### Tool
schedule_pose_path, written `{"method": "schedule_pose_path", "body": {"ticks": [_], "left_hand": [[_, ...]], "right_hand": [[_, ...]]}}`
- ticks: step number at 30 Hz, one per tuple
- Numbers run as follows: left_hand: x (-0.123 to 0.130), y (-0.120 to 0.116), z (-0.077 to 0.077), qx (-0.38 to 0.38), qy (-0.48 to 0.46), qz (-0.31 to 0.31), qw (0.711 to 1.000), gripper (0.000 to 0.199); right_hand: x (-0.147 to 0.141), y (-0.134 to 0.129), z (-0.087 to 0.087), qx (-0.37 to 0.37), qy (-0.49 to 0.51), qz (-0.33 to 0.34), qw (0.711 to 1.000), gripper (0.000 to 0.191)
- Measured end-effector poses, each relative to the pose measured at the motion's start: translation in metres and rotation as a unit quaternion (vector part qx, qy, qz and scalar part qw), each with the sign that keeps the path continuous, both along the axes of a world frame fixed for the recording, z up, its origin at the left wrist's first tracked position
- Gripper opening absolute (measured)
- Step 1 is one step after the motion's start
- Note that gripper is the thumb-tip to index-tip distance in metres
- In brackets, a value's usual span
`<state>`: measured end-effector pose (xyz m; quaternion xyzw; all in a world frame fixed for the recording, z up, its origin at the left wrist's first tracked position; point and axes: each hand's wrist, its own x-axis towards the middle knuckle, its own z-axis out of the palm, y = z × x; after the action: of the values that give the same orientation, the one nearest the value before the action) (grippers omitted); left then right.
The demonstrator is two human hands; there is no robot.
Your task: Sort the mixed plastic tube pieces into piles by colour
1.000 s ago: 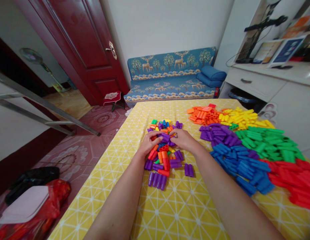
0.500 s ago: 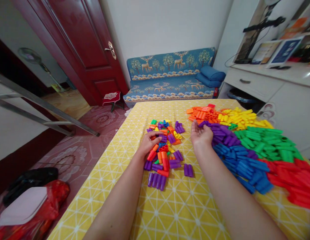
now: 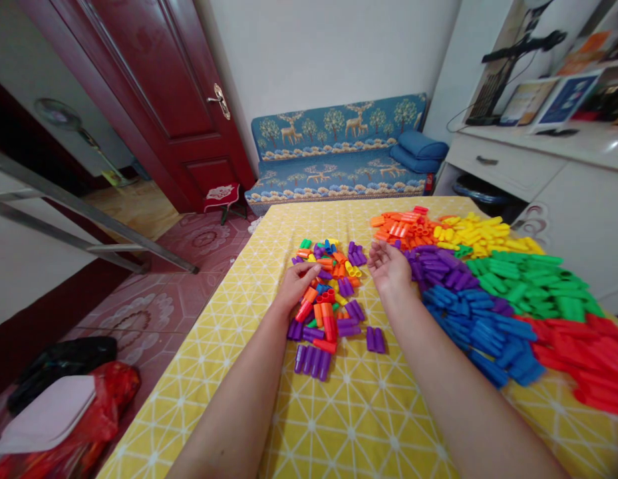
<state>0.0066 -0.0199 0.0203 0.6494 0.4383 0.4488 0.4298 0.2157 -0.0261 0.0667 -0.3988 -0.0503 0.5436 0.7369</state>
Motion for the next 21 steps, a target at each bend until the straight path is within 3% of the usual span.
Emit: {"method": "schedule_pose_path", "body": {"ticks": [4, 10, 15, 21], "left_hand": [[0.000, 0.002, -0.002, -0.004, -0.027, -0.005, 1.000, 0.044], [-0.002, 0.006, -0.010, -0.003, -0.029, 0.031, 0.999, 0.054], [-0.002, 0.007, -0.010, 0.006, -0.035, 0.079, 0.996, 0.053], [-0.001, 0.005, -0.004, -0.025, -0.072, 0.061, 0.995, 0.053]], "right_hand": [[-0.011, -0.002, -0.001, 0.017, -0.143, 0.089, 0.986, 0.008], [-0.017, -0.005, -0.002, 0.062, -0.349, 0.166, 0.920, 0.013], [-0.017, -0.006, -0.002, 0.078, -0.412, 0.190, 0.888, 0.014], [-0.024, -0.007, 0.000, 0.106, -0.438, 0.234, 0.862, 0.014]]}}
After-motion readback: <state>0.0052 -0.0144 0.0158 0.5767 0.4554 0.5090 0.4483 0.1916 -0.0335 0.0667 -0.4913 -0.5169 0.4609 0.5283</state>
